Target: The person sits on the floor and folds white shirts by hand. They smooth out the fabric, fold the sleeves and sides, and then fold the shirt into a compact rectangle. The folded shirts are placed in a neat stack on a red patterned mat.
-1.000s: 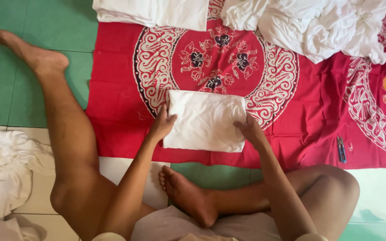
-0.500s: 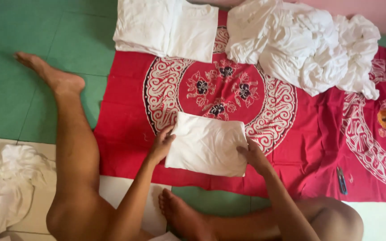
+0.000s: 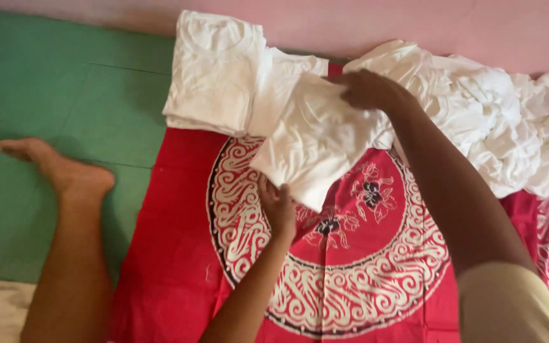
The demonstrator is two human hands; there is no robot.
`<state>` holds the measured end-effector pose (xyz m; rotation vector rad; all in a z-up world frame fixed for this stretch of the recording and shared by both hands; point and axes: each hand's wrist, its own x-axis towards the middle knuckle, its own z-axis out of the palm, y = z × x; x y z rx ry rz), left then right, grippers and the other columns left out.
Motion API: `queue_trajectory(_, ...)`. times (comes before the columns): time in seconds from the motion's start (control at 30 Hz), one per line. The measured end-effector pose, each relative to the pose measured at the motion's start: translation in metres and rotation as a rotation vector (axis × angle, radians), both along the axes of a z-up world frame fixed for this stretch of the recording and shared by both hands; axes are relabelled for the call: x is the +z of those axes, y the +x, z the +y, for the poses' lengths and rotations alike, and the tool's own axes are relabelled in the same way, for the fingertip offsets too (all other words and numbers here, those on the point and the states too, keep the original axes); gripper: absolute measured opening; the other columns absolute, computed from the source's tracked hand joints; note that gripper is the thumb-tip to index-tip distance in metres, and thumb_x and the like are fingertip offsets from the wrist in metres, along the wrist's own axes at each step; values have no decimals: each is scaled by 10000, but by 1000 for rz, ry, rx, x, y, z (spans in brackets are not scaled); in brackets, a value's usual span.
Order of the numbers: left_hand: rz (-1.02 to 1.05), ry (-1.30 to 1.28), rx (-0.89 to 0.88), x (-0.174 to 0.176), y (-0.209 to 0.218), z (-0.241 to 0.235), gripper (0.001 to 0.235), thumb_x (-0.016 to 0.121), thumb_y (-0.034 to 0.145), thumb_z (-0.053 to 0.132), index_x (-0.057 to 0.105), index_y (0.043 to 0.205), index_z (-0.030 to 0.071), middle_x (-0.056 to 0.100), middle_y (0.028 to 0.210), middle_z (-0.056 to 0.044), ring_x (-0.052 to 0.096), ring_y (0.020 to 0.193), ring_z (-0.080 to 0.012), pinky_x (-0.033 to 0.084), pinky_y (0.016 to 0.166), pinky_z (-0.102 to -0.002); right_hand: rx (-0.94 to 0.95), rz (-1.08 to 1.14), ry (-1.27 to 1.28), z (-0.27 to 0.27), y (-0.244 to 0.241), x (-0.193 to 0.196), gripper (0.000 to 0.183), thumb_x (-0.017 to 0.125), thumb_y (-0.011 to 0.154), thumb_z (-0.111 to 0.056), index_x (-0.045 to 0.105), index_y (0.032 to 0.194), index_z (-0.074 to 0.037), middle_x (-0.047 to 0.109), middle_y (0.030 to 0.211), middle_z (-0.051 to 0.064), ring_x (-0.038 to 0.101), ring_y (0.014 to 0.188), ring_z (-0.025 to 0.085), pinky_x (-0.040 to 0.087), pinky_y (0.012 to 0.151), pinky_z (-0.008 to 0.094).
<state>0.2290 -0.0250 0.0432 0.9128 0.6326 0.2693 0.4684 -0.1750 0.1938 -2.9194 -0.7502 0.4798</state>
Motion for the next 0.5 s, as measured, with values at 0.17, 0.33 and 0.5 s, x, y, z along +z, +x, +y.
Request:
queue_trajectory(0.17,-119,251,217,-17,101,-21,583,461,947,-76,357,1509,42,587,1315,-249,640,1090,-317,639,875,-388,-5,-145,-58,58,100,-22,736,569,950,37,473,1564,-358,702,1260,105,633,677,203,449,446,328)
queue_trajectory(0.33,34,323,305,-52,159,-23,615,485,976,35,283,1556,49,547,1411,-275,664,1040,-321,636,834,-375,75,-483,6,77,189,-115,518,565,994,-67,598,1475,-255,653,1357,121,706,925,371,554,571,475)
queue_trajectory(0.5,-2,-6,31,-28,151,0,958,693,852,240,96,1592,122,221,1639,-292,441,1397,-521,592,987,-556,98,-1181,28,71,229,-228,725,827,810,-125,538,1474,-161,564,1417,92,638,1008,289,528,798,451)
